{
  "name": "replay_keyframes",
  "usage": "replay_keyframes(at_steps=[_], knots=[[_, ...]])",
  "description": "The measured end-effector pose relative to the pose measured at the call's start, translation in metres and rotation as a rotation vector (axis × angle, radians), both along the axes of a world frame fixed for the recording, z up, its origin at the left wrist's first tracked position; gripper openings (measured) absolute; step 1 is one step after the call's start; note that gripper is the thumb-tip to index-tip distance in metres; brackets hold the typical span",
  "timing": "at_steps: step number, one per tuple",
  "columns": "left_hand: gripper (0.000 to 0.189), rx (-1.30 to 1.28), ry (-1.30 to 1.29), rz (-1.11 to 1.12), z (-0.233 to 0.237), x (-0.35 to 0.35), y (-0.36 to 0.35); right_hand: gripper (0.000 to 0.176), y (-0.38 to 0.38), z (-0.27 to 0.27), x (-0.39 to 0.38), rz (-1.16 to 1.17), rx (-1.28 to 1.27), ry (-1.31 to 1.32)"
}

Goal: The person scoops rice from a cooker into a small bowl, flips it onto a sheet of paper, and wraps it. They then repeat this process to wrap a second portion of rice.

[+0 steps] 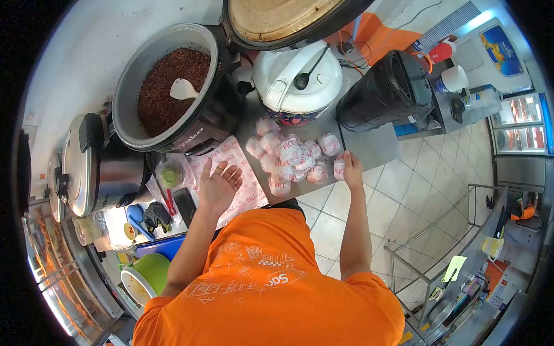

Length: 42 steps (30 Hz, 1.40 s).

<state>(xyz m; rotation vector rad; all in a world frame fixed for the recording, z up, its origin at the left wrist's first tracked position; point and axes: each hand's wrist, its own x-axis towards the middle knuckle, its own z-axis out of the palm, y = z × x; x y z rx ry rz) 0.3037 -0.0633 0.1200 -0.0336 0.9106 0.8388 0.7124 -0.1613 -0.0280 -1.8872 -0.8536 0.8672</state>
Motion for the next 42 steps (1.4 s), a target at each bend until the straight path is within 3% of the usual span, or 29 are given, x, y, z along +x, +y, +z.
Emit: replay_keyframes(at_steps=[2,3,5,8,10,11,13,15,18,20,21,23,24,25,26,27,29,30,32,33,35,37,39,40,42], knots=[[0.043,-0.006,0.000,0.021,0.007,-0.004,0.003,0.050,-0.002,-0.031,0.003,0.109,-0.046,-0.255],[0.043,-0.009,-0.002,0.037,0.010,-0.007,0.005,0.050,0.000,-0.029,-0.002,0.121,-0.044,-0.250],[0.042,0.074,0.020,0.061,0.014,-0.011,0.003,0.050,0.009,-0.026,-0.021,0.044,-0.150,-0.448],[0.038,0.300,0.080,0.143,0.027,-0.021,0.004,0.040,0.015,-0.026,-0.036,-0.036,-0.085,-0.481],[0.037,0.485,0.186,0.168,0.046,-0.031,0.008,0.035,0.019,-0.030,-0.037,-0.075,0.117,-0.725],[0.037,0.500,0.194,0.190,0.058,-0.041,0.014,0.033,0.021,-0.014,-0.043,-0.095,0.154,-0.801],[0.034,0.842,0.482,0.235,0.076,-0.062,0.027,0.031,0.045,0.047,-0.057,-0.104,0.214,-0.885],[0.032,0.873,0.595,0.376,0.087,-0.091,0.041,0.027,0.068,0.111,-0.086,-0.097,0.410,-0.640],[0.027,0.873,0.731,0.581,0.069,-0.145,0.063,0.021,0.127,0.221,-0.149,0.180,0.630,-0.487],[0.022,0.787,1.134,0.487,0.037,-0.184,0.070,0.017,0.166,0.286,-0.195,0.452,0.679,-0.417],[0.022,0.786,1.136,0.493,0.020,-0.197,0.070,0.015,0.190,0.312,-0.219,0.624,0.716,-0.451],[0.031,0.749,1.786,-0.043,-0.018,-0.216,0.066,0.016,0.234,0.330,-0.255,0.916,0.674,-0.485],[0.031,0.755,1.780,-0.033,-0.036,-0.217,0.063,0.019,0.257,0.327,-0.269,1.053,0.578,-0.503],[0.038,0.729,1.884,-0.192,-0.054,-0.211,0.057,0.023,0.280,0.318,-0.283,1.187,0.475,-0.520],[0.046,0.700,1.981,-0.353,-0.072,-0.205,0.052,0.026,0.308,0.306,-0.296,1.365,0.258,-0.641],[0.046,0.713,1.974,-0.335,-0.093,-0.202,0.050,0.030,0.336,0.289,-0.309,1.525,0.027,-0.760],[0.056,0.671,2.069,-0.751,-0.124,-0.197,0.047,0.035,0.383,0.255,-0.338,1.709,-0.472,-0.759],[0.056,0.686,2.066,-0.729,-0.128,-0.197,0.046,0.035,0.400,0.234,-0.346,1.698,-0.472,-0.781],[0.060,0.746,2.028,-0.826,-0.134,-0.198,0.048,0.039,0.434,0.187,-0.360,1.904,-0.768,-0.887],[0.060,0.755,2.030,-0.802,-0.136,-0.201,0.051,0.048,0.447,0.164,-0.362,1.864,-0.859,-0.898],[0.062,0.726,1.941,-0.806,-0.141,-0.208,0.055,0.043,0.445,0.157,-0.378,1.636,-0.975,-1.041],[0.063,0.724,1.943,-0.715,-0.136,-0.215,0.056,0.038,0.449,0.148,-0.387,1.563,-0.952,-1.025],[0.059,0.689,1.843,-0.567,-0.126,-0.223,0.055,0.030,0.453,0.139,-0.392,1.403,-0.894,-0.780],[0.059,0.687,1.841,-0.552,-0.122,-0.227,0.056,0.021,0.445,0.155,-0.392,1.401,-0.718,-0.663],[0.060,0.698,1.698,-0.290,-0.115,-0.233,0.053,0.020,0.430,0.197,-0.395,1.355,-0.583,-0.666]])
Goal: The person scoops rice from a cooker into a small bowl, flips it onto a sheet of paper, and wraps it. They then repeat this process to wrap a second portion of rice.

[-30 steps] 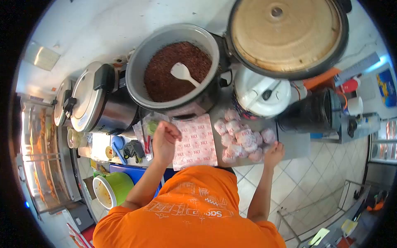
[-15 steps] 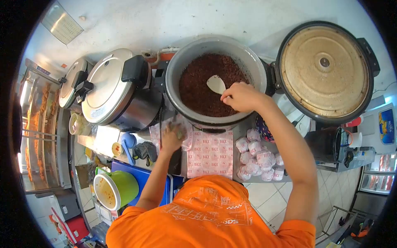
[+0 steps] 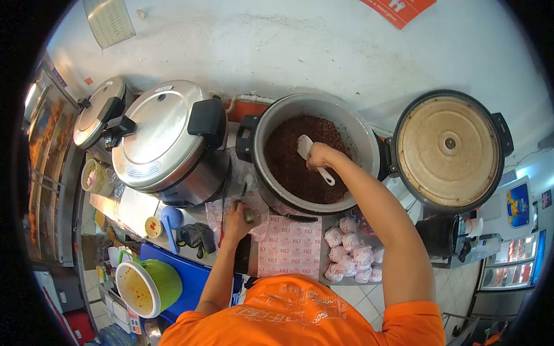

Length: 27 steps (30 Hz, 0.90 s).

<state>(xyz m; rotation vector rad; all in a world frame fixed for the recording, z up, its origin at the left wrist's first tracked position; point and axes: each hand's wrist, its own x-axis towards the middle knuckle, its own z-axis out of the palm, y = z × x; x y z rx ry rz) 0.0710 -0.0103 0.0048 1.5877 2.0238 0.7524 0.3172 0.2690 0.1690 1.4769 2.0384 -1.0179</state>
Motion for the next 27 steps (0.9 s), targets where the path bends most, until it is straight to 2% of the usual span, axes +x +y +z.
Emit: replay_keyframes(at_steps=[1,2,3,4,6,7,9,10,11,13,15,17,18,19,21,22,23,25,26,27], knots=[[0.060,0.005,-0.010,0.007,0.004,-0.003,-0.004,0.019,-0.006,0.017,-0.001,-0.029,0.101,0.085],[0.053,0.122,-0.245,0.115,0.007,-0.008,-0.008,0.029,-0.007,0.025,-0.001,-0.134,0.112,0.098],[0.046,0.240,-0.479,0.222,0.009,-0.012,-0.009,0.029,-0.011,0.038,0.001,-0.124,0.121,0.089],[0.046,0.249,-0.490,0.233,0.009,-0.020,-0.007,0.036,-0.016,0.054,0.004,-0.151,0.154,0.173],[0.037,0.447,-1.698,0.534,0.011,-0.031,-0.008,0.046,-0.028,0.083,0.008,-0.206,0.166,0.323],[0.037,0.470,-1.703,0.566,0.032,-0.031,-0.009,0.049,-0.033,0.096,0.008,-0.230,0.144,0.388],[0.044,0.529,-2.054,0.390,0.083,-0.034,-0.015,0.045,-0.044,0.115,0.011,-0.234,0.230,0.463],[0.055,0.548,-2.091,0.281,0.081,-0.034,-0.016,0.040,-0.047,0.121,0.014,-0.257,0.254,0.486],[0.055,0.604,-2.087,0.309,0.088,-0.033,-0.016,0.034,-0.053,0.126,0.015,-0.282,0.286,0.514],[0.067,0.529,-1.718,-0.109,0.114,-0.028,-0.010,0.023,-0.075,0.134,0.020,-0.197,0.356,0.590],[0.072,0.454,-1.808,-0.111,0.138,-0.014,-0.005,0.021,-0.118,0.149,-0.001,-0.275,0.402,0.750],[0.065,0.375,-1.813,-0.083,0.167,0.005,-0.004,0.035,-0.149,0.147,-0.008,-0.180,0.345,0.941],[0.058,0.320,-1.788,-0.120,0.182,0.014,-0.003,0.040,-0.166,0.150,-0.014,-0.188,0.315,0.942],[0.058,0.307,-1.790,-0.138,0.195,0.024,-0.002,0.045,-0.180,0.152,-0.018,-0.197,0.281,0.941],[0.059,0.199,-1.648,-0.161,0.212,0.043,0.000,0.050,-0.191,0.138,-0.018,-0.049,0.353,1.052],[0.061,0.211,-1.557,-0.127,0.214,0.055,0.003,0.048,-0.198,0.141,-0.016,-0.115,0.225,1.067],[0.061,0.203,-1.554,-0.133,0.217,0.067,0.003,0.048,-0.200,0.135,-0.014,-0.124,0.228,1.069],[0.066,0.348,-1.479,0.063,0.222,0.096,-0.002,0.045,-0.202,0.118,-0.008,-0.315,0.257,1.215],[0.079,0.477,-1.417,0.077,0.220,0.111,-0.003,0.046,-0.207,0.114,-0.007,-0.422,0.299,1.250],[0.079,0.472,-1.417,0.065,0.220,0.124,-0.005,0.046,-0.211,0.108,-0.008,-0.429,0.308,1.253]])
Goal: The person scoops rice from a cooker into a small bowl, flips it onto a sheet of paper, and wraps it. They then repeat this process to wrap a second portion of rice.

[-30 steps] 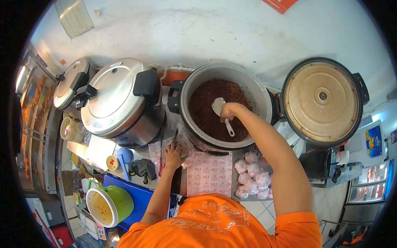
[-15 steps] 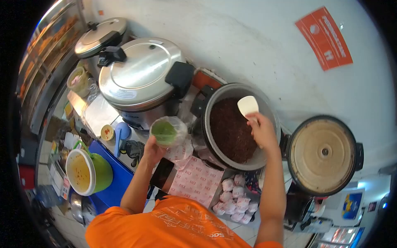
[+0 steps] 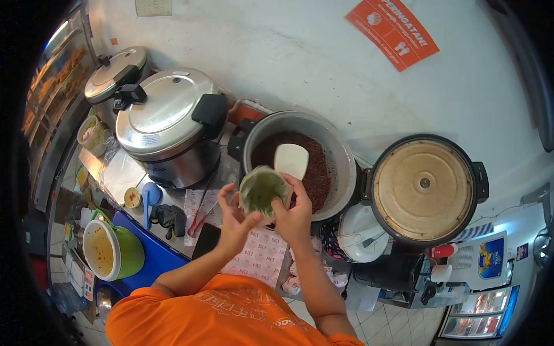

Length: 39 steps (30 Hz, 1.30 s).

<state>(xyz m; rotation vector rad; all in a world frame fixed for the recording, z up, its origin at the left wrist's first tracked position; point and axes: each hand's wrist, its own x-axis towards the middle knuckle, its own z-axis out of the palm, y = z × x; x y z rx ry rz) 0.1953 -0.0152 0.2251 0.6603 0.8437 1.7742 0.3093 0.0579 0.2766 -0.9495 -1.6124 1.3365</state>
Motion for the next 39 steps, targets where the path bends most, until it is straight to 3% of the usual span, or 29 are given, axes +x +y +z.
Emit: replay_keyframes(at_steps=[2,4,6,7,10,13,15,16,18,19,21,22,24,27,31,33,39], knots=[[0.089,0.105,0.182,0.164,0.003,0.023,0.002,0.047,-0.008,-0.013,-0.004,-0.248,-0.048,0.184],[0.082,0.105,0.080,0.126,0.016,0.037,0.009,0.046,-0.020,-0.015,-0.009,-0.294,-0.047,0.193],[0.069,0.066,0.165,0.304,0.026,0.040,0.027,0.047,-0.023,-0.017,-0.013,-0.295,-0.021,0.207],[0.055,0.070,0.242,0.301,0.033,0.038,0.035,0.047,-0.022,-0.013,-0.010,-0.302,-0.022,0.224],[0.045,0.009,0.292,0.189,0.026,0.021,0.071,0.042,-0.018,0.007,0.010,-0.235,-0.270,0.360],[0.050,-0.076,0.354,0.179,0.049,0.001,0.126,0.057,-0.018,0.005,0.040,-0.273,-0.167,0.408],[0.052,0.199,0.995,0.447,0.047,-0.013,0.177,0.059,-0.021,0.000,0.069,-0.293,-0.050,0.391],[0.052,0.207,1.000,0.460,0.050,-0.018,0.198,0.059,-0.025,-0.001,0.081,-0.323,-0.016,0.382],[0.047,0.175,1.663,0.068,0.053,-0.021,0.232,0.060,-0.032,-0.005,0.107,-0.352,-0.032,0.337],[0.047,0.180,1.670,0.071,0.045,-0.018,0.246,0.060,-0.036,-0.010,0.118,-0.352,-0.029,0.345],[0.048,0.335,2.268,-0.305,0.021,-0.017,0.272,0.060,-0.042,-0.021,0.135,-0.405,-0.056,0.276],[0.048,0.331,2.280,-0.309,0.003,-0.020,0.284,0.060,-0.045,-0.026,0.143,-0.404,-0.060,0.287],[0.048,0.414,2.528,-0.580,-0.033,-0.027,0.301,0.059,-0.052,-0.033,0.155,-0.457,-0.101,0.262],[0.049,0.349,2.683,-0.775,-0.053,-0.012,0.303,0.058,-0.068,-0.032,0.167,-0.510,-0.146,0.303],[0.054,0.088,2.658,-1.057,-0.057,-0.002,0.286,0.062,-0.086,-0.034,0.176,-0.551,-0.163,0.259],[0.058,-0.074,2.545,-1.313,-0.054,0.003,0.267,0.061,-0.087,-0.036,0.178,-0.552,-0.167,0.266],[0.065,-0.174,2.167,-1.553,-0.052,0.000,0.228,0.060,-0.073,-0.027,0.175,-0.330,-0.168,0.191]])
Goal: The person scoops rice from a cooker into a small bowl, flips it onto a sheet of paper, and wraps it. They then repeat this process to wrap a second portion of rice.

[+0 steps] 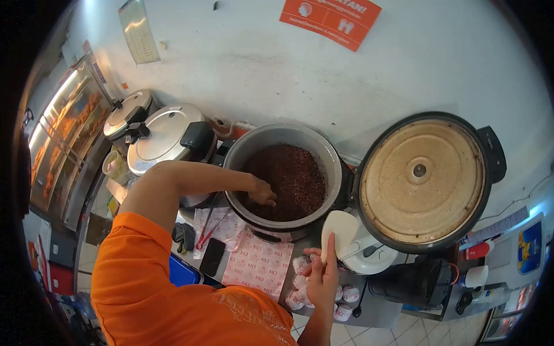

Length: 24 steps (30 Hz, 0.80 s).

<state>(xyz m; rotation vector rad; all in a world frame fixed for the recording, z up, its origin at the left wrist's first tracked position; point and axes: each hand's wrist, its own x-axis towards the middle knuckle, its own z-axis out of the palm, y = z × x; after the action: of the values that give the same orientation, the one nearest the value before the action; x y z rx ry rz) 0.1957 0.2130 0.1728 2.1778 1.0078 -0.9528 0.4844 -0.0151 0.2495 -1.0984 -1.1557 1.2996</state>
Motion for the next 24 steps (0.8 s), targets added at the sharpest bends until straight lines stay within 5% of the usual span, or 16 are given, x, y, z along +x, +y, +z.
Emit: replay_keyframes(at_steps=[7,9,13,14,19,22,24], knots=[[0.072,-0.009,-0.497,0.394,0.040,-0.017,-0.007,0.057,0.037,0.011,-0.024,0.045,0.026,-0.327],[0.069,-0.134,-0.757,0.704,0.045,-0.018,-0.011,0.049,0.051,0.025,-0.033,0.087,-0.122,-0.380],[0.066,-0.441,-1.283,1.294,0.071,-0.012,-0.026,0.039,0.084,0.019,-0.070,0.007,0.492,-0.580],[0.062,-0.452,-1.334,1.371,0.078,-0.008,-0.032,0.039,0.081,0.036,-0.081,0.057,0.288,-0.549],[0.070,-0.352,-1.431,1.448,0.087,-0.004,-0.039,0.041,0.098,0.040,-0.121,0.057,0.347,-0.711],[0.073,-0.677,-1.566,1.516,0.087,-0.004,-0.036,0.039,0.099,0.029,-0.127,-0.010,0.435,-0.830],[0.064,-0.298,-1.544,1.558,0.094,0.006,-0.045,0.040,0.097,0.033,-0.130,0.036,0.388,-0.878]])
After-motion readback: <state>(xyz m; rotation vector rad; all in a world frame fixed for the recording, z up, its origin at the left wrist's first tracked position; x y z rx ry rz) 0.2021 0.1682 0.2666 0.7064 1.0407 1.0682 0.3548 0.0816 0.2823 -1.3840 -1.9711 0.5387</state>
